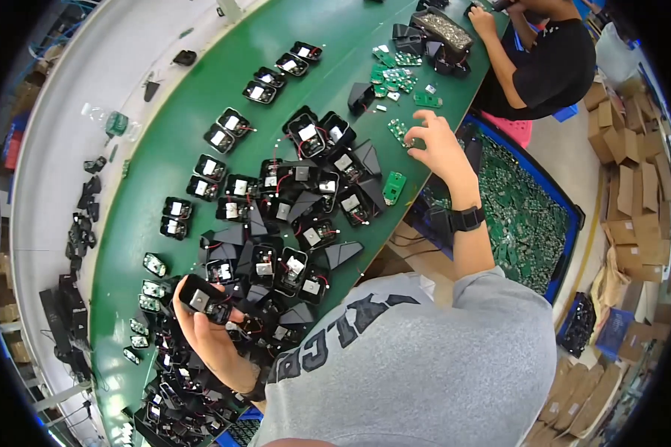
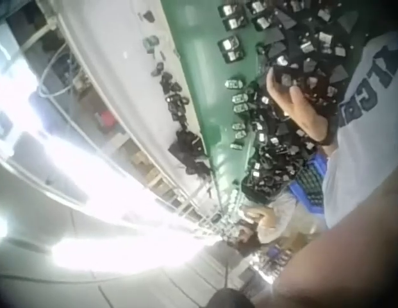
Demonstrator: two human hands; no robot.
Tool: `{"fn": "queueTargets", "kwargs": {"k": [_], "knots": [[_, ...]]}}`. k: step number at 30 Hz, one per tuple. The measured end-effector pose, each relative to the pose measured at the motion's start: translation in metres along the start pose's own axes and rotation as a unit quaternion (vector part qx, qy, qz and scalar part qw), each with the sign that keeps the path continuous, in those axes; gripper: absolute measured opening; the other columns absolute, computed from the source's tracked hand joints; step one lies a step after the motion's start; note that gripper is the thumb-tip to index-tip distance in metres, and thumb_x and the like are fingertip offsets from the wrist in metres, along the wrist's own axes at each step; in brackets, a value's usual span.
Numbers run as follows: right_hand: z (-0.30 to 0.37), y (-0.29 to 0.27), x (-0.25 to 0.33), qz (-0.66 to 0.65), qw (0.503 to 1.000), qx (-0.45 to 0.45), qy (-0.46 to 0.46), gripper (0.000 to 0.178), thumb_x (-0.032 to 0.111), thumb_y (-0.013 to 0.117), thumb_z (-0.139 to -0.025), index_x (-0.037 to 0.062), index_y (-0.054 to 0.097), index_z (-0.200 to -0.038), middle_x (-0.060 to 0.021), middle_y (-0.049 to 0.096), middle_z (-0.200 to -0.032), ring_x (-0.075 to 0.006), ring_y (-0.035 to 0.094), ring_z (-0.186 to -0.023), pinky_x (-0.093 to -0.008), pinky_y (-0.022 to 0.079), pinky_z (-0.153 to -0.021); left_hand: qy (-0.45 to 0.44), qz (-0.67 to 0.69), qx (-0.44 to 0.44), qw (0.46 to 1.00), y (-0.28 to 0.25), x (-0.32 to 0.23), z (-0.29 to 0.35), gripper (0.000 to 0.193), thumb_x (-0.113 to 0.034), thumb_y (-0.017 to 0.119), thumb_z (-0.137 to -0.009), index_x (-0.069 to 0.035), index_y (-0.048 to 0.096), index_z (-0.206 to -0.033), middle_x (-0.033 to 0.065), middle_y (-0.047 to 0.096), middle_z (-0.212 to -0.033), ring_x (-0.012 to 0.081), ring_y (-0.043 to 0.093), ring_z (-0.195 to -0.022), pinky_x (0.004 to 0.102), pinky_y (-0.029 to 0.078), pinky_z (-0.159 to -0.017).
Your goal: Assembling small green circuit boards into black plastic device housings.
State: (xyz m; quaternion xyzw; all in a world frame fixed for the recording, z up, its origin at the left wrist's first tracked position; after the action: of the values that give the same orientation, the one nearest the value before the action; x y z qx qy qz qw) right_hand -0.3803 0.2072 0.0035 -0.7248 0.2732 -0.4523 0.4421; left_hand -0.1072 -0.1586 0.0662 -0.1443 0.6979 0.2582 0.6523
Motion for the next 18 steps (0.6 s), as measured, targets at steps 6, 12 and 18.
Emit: {"fn": "queueTargets", "kwargs": {"k": [6, 12, 18], "knots": [[-0.018, 0.017, -0.004, -0.089, 0.987, 0.123, -0.049, 0.040, -0.006, 0.066, -0.067, 0.0080, 0.060, -0.104, -0.0083, 0.052, -0.136, -0.0276, 0.048, -0.124, -0.0388, 0.040, -0.104, -0.053, 0.018, 0.008, 0.998, 0.003, 0.017, -0.016, 0.064, -0.031, 0.059, -0.087, 0.002, 0.034, -0.135, 0.0212, 0.061, -0.101, 0.0212, 0.063, -0.066, 0.0286, 0.055, -0.056], [-0.024, 0.016, 0.005, -0.032, 0.983, 0.156, -0.090, 0.039, -0.003, 0.069, -0.067, 0.0068, 0.060, -0.104, -0.0085, 0.054, -0.132, -0.0294, 0.050, -0.120, -0.0384, 0.042, -0.100, -0.080, 0.040, -0.009, 0.996, -0.009, 0.037, -0.011, 0.064, -0.028, 0.061, -0.086, 0.001, 0.034, -0.136, 0.0210, 0.062, -0.103, 0.0222, 0.065, -0.069, 0.0307, 0.057, -0.056], [-0.017, -0.027, 0.084, -0.261, 0.964, 0.015, -0.041, 0.043, 0.012, 0.075, -0.069, 0.0041, 0.057, -0.107, -0.0142, 0.059, -0.124, -0.0251, 0.056, -0.115, -0.0342, 0.044, -0.093, -0.044, 0.052, -0.067, 0.995, 0.002, 0.019, -0.015, 0.056, -0.001, 0.057, -0.081, -0.003, 0.037, -0.133, 0.0190, 0.060, -0.109, 0.0229, 0.064, -0.085, 0.0335, 0.058, -0.069]]}}
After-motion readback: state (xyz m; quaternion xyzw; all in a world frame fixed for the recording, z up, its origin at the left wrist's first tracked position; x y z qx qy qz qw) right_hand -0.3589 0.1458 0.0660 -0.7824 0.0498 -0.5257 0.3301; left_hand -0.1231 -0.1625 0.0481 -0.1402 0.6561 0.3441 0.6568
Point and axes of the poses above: each hand's wrist, its own z-axis away from the middle knuckle, its own y-axis out of the palm, x = y × z, the point moved 9 cm from there along -z, towards the middle knuckle
